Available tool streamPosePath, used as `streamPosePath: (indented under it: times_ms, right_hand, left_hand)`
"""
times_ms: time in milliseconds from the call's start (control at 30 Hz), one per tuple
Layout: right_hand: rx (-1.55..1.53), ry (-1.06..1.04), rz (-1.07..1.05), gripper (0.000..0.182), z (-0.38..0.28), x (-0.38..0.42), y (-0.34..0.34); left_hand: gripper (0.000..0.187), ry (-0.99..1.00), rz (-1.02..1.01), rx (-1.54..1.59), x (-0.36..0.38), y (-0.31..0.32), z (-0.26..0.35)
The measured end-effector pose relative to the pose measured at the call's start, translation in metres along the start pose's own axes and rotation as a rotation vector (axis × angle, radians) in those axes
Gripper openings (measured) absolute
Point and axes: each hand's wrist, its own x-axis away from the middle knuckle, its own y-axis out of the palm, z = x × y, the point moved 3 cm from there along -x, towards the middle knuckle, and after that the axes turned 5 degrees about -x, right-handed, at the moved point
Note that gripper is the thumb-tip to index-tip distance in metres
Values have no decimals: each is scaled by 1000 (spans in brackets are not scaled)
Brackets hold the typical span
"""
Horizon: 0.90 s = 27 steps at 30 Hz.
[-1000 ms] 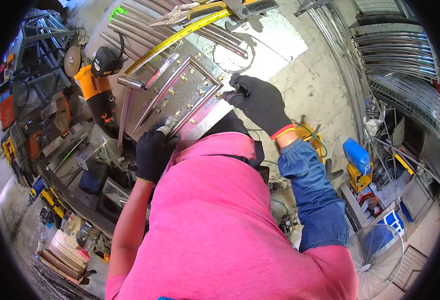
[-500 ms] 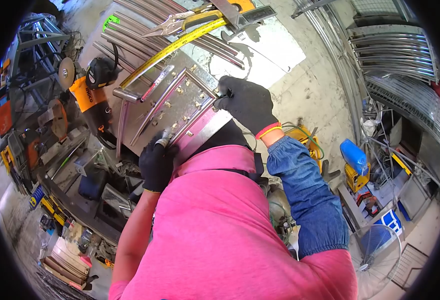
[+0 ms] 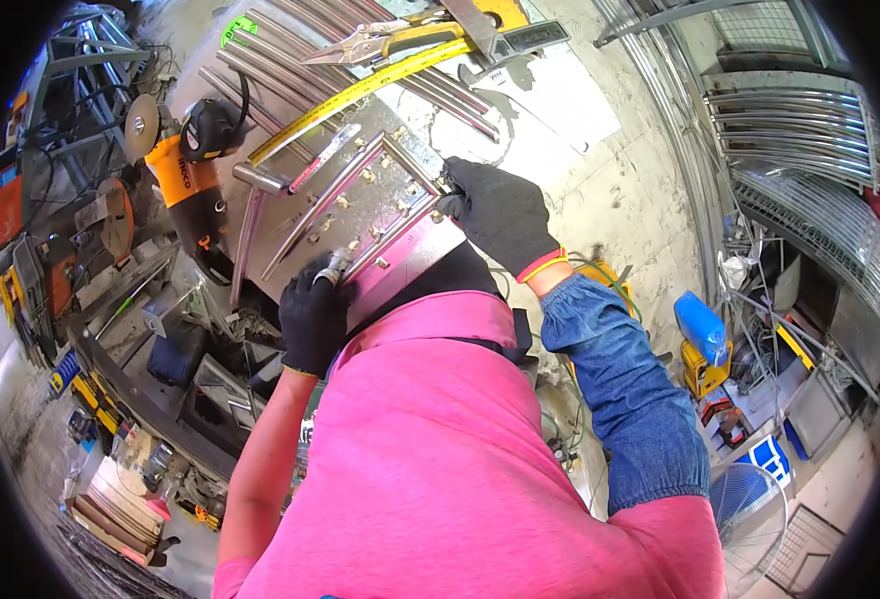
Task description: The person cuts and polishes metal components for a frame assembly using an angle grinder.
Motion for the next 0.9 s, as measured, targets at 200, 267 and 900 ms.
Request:
streamPosePath:
  times_ms: [200, 267, 900]
  right_hand:
    - [-180, 166, -163, 45, -10, 8, -16]
    - [-77, -194, -55, 40, -49, 16, -22]
    - [64, -885, -164, 27, -80, -1, 71]
  left_hand:
    - [53, -243, 56, -24, 46, 2, -14]
    - [53, -253, 92, -14, 53, 4, -16]
    - [38, -44, 158, -105, 48, 22, -28]
